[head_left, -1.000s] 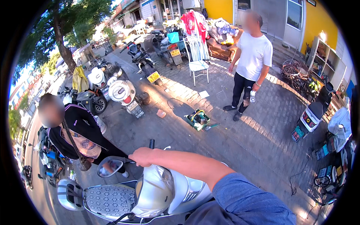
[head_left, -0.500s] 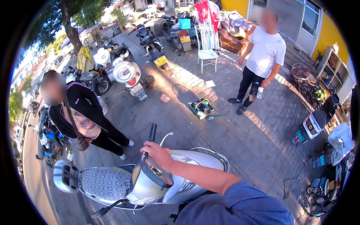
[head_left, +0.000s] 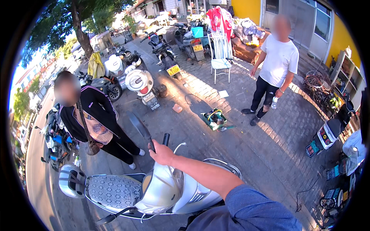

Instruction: The person selects a wrench from a storage cabinet and then uses it to tighten or adjust the mirror on a scooter.

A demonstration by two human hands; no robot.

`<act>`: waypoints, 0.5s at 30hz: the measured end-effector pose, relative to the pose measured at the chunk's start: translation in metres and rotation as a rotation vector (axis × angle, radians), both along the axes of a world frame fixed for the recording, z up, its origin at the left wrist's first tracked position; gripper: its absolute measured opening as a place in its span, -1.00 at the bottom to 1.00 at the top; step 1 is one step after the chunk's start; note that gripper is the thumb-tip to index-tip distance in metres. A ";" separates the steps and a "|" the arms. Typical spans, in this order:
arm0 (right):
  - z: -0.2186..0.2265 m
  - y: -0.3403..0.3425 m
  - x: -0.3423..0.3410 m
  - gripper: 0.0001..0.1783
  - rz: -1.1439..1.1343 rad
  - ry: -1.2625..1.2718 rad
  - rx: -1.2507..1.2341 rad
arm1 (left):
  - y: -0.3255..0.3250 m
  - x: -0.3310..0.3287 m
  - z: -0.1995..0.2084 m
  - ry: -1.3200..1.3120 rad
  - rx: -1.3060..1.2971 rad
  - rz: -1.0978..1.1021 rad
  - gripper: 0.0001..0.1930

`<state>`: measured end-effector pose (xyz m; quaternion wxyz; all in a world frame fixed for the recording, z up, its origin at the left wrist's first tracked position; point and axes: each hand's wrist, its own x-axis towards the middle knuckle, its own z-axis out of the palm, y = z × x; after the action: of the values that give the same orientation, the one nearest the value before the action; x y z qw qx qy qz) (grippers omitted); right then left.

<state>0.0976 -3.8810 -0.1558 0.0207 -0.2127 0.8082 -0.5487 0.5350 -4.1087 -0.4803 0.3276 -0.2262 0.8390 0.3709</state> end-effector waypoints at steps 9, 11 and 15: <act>0.044 0.002 -0.023 -0.68 0.492 0.101 0.476 | 0.000 0.030 0.004 0.020 -0.006 0.015 -0.69; 0.050 0.007 -0.030 -0.70 0.616 0.095 0.517 | 0.000 0.043 0.004 0.028 -0.008 0.018 -0.70; 0.061 -0.001 -0.027 -0.73 0.688 0.240 0.637 | 0.001 0.071 0.010 0.060 -0.018 0.006 -0.70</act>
<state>0.0702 -3.8822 -0.0948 0.1717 -0.5126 0.8155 -0.2067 0.6057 -4.1079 -0.4707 0.2990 -0.2204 0.8511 0.3711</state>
